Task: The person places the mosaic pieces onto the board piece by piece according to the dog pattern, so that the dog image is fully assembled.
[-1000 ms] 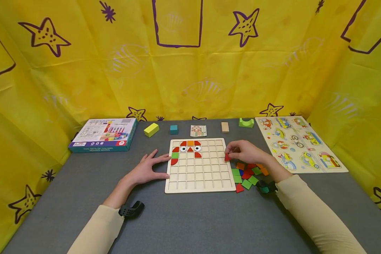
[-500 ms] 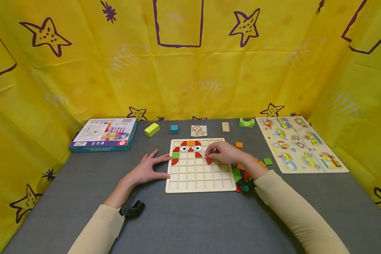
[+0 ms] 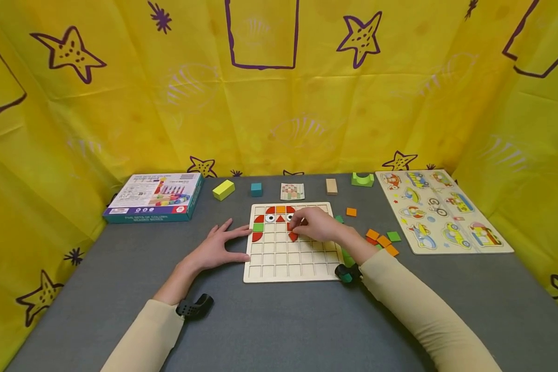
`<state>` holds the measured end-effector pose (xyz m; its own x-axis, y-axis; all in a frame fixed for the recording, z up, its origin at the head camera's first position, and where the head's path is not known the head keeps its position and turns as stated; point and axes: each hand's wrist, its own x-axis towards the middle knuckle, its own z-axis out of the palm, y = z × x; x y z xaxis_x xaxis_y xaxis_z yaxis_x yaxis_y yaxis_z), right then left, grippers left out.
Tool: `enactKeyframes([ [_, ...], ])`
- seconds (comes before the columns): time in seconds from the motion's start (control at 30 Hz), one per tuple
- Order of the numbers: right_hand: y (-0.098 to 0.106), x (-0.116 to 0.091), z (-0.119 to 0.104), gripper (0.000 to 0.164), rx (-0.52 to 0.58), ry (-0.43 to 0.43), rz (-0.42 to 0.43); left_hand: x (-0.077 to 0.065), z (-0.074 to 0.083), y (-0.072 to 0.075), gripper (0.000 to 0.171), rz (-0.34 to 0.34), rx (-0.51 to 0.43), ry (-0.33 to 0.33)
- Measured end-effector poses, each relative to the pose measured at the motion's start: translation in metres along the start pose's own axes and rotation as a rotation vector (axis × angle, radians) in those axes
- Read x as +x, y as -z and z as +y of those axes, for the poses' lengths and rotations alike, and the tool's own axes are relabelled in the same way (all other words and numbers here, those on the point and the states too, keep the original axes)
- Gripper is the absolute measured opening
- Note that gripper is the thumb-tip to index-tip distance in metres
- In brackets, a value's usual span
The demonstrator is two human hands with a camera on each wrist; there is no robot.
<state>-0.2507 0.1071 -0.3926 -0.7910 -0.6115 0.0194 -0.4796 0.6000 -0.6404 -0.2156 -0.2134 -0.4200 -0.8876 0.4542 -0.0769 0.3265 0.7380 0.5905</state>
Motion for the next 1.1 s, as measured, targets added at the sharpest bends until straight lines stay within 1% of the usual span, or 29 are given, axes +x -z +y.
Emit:
enactKeyframes([
  [0.13, 0.001, -0.002, 0.001, 0.003, 0.009, -0.02, -0.006, 0.0, 0.0, 0.001, 0.08, 0.001, -0.005, 0.014],
  [0.33, 0.002, -0.003, 0.0, 0.008, -0.02, 0.011, -0.054, 0.0, 0.001, 0.002, 0.081, -0.003, -0.005, 0.018],
  [0.57, -0.002, -0.001, -0.005, 0.011, -0.041, -0.02, -0.058, 0.0, 0.002, 0.001, 0.081, -0.006, -0.006, 0.015],
  [0.7, -0.004, 0.002, -0.008, 0.01, -0.061, -0.014, -0.064, 0.0, 0.002, 0.0, 0.081, -0.005, -0.004, 0.027],
  [0.87, -0.006, 0.003, -0.009, 0.01, -0.083, -0.003, -0.066, 0.0, 0.002, -0.001, 0.081, 0.0, -0.002, 0.022],
  [1.1, -0.001, 0.0, -0.006, 0.008, -0.051, 0.016, -0.073, 0.001, 0.002, -0.001, 0.081, 0.002, -0.002, 0.021],
])
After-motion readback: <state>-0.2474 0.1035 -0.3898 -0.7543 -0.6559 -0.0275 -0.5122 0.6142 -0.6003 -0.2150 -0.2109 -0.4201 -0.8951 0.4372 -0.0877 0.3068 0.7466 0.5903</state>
